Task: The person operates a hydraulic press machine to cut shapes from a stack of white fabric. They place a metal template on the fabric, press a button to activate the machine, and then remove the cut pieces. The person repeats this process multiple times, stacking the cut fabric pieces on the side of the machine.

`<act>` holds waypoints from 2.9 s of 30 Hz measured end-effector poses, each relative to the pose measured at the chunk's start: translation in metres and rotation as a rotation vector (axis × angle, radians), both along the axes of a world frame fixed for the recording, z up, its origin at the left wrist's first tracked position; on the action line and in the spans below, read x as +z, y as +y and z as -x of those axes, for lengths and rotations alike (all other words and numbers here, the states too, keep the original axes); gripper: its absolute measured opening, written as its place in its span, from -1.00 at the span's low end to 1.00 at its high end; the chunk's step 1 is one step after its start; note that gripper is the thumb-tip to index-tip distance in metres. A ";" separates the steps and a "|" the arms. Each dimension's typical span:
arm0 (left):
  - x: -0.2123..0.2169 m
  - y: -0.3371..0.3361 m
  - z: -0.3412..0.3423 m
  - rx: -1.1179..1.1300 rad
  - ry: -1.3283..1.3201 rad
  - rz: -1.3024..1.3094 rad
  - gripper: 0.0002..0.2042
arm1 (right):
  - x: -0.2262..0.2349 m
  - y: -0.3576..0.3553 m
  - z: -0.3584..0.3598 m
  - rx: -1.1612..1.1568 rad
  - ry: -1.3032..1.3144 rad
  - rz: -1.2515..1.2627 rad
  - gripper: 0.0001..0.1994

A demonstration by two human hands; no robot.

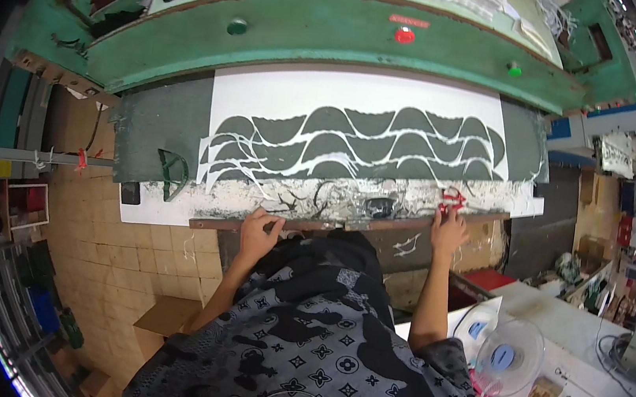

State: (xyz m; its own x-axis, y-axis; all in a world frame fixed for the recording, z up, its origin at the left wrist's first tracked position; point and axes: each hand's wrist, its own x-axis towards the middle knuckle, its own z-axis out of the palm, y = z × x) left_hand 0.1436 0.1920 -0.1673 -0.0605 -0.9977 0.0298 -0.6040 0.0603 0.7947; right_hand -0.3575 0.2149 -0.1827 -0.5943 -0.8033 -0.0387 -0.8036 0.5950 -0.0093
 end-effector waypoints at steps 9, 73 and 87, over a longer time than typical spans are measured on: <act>0.030 -0.087 0.039 0.302 0.225 0.033 -0.83 | 0.023 -0.070 0.010 -0.118 -0.693 0.528 -0.50; 0.029 -0.034 -0.164 0.050 -0.236 -0.328 -0.88 | 0.012 -0.174 0.005 0.346 -0.031 0.580 -0.42; 0.064 -0.089 -0.277 0.383 -0.021 0.128 -0.80 | 0.078 -0.122 -0.497 1.467 -0.997 -0.305 -0.38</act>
